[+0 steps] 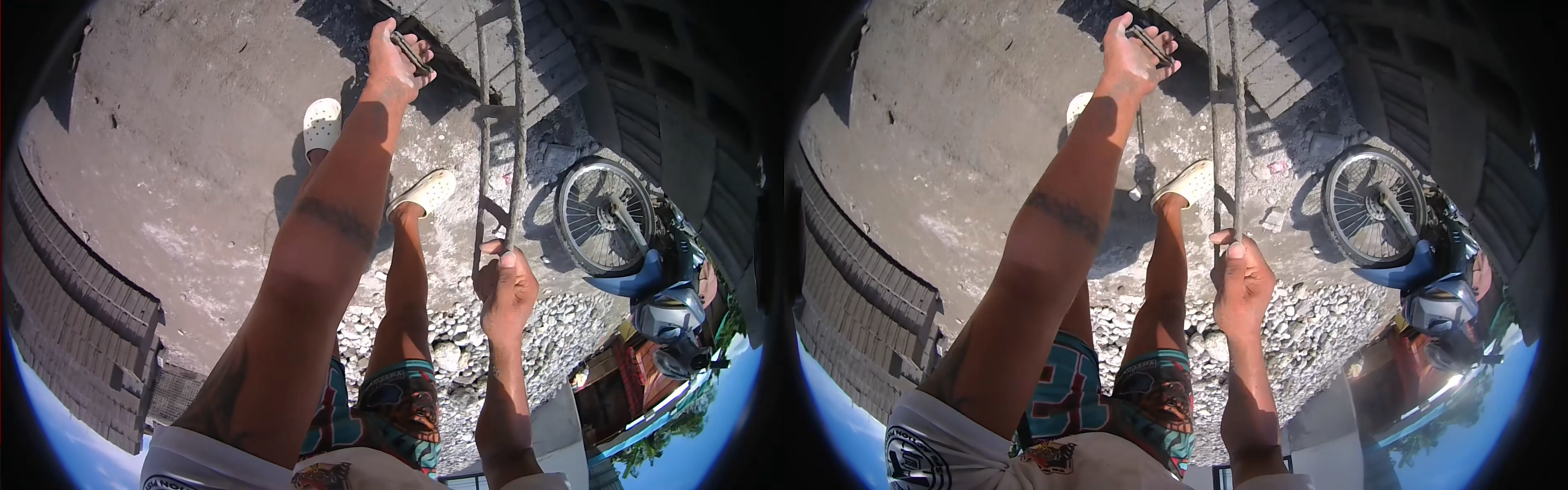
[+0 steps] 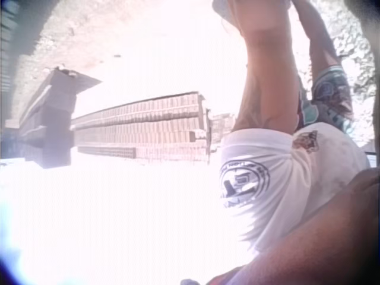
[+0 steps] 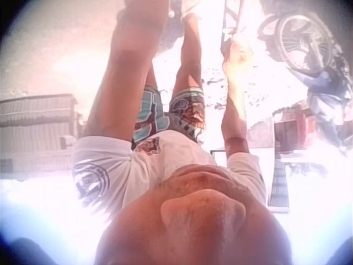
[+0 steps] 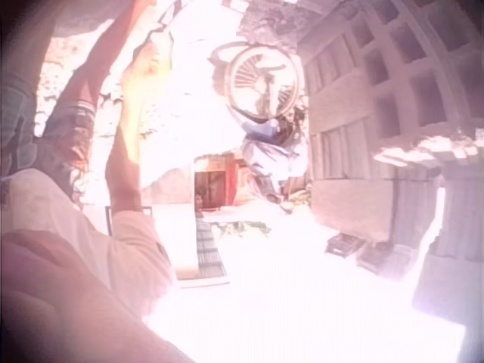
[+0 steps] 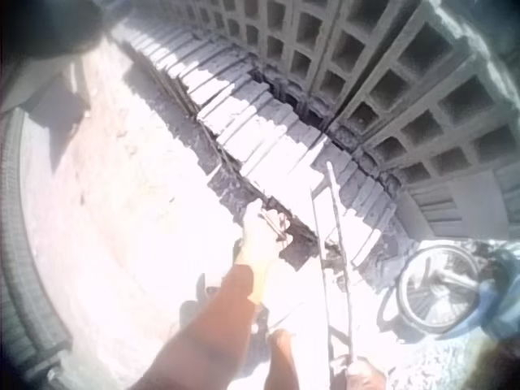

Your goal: Picking up and stacking hollow concrete blocks in an outdoor area.

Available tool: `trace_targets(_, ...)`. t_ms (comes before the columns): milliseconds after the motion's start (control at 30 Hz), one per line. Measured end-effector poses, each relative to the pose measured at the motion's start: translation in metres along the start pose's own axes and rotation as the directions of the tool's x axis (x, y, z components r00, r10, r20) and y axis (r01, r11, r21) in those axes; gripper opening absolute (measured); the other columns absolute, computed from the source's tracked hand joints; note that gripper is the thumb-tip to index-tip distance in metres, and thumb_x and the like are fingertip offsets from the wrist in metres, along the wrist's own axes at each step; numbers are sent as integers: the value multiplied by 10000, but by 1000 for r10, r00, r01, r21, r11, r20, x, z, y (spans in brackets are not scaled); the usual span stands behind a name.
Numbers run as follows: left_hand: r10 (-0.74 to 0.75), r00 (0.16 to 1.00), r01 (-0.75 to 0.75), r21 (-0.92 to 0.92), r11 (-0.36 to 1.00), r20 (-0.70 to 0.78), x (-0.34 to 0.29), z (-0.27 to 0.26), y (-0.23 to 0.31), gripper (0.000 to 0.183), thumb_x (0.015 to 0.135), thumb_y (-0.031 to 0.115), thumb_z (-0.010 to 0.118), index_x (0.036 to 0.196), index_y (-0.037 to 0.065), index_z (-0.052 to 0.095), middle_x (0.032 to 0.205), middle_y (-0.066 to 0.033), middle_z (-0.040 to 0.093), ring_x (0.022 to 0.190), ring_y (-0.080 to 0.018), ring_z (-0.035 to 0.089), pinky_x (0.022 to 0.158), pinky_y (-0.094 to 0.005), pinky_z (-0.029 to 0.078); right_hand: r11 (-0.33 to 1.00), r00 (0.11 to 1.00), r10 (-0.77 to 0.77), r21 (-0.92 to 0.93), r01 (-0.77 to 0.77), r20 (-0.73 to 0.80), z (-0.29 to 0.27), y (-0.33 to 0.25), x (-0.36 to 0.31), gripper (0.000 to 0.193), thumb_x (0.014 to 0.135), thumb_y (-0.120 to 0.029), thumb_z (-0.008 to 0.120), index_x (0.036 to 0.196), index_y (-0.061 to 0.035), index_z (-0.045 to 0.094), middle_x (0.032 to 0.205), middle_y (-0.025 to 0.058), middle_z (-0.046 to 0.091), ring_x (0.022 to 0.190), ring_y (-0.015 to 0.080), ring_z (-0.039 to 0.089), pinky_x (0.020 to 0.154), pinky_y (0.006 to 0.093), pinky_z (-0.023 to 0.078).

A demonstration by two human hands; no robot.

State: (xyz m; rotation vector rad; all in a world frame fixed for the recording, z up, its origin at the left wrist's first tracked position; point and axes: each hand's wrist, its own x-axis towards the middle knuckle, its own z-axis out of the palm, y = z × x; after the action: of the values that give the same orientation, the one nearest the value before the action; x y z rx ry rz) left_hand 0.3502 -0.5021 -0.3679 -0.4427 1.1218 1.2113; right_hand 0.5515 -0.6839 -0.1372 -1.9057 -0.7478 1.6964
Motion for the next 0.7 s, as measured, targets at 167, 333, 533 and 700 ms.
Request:
trace_targets(167, -34, 992, 31, 27, 999, 125, 8, -9, 11, 570, 890, 559, 481, 1098, 29, 497, 1243, -262, 546, 1209, -396, 497, 1063, -624, 259, 987, 990, 142, -73, -143, -23, -7, 29, -15, 351, 1038, -319, 471, 1025, -1, 619, 565, -101, 362, 473, -2, 292, 449, 208, 192)
trace_targets(333, 14, 994, -22, 71, 997, 107, 12, -11, 14, 573, 872, 590, 470, 1045, 47, 527, 1112, -235, 622, 1115, -362, 556, 1009, -605, 323, 943, 943, -327, 44, 330, -66, 6, -15, -31, 451, 1013, -394, 497, 1008, 50, 577, 607, -44, 421, 514, 28, 326, 479, 222, 214)
trace_targets(533, -32, 997, 29, 44, 999, 64, 18, -1, 11, 564, 856, 588, 506, 1044, 56, 514, 1027, -212, 623, 1052, -371, 563, 970, -587, 347, 983, 992, 126, -128, -128, -24, 4, 1, 8, 322, 1052, -261, 442, 1023, 12, 609, 580, -94, 351, 492, 1, 277, 453, 213, 192)
trace_targets(700, -16, 998, 14, 37, 999, 62, 21, -4, 20, 564, 851, 593, 516, 1054, 67, 508, 985, -198, 633, 945, -343, 599, 955, -590, 361, 978, 977, -206, -38, 204, -53, 12, -22, -23, 394, 1028, -336, 486, 1009, 41, 598, 583, -67, 386, 500, 12, 318, 460, 214, 216)
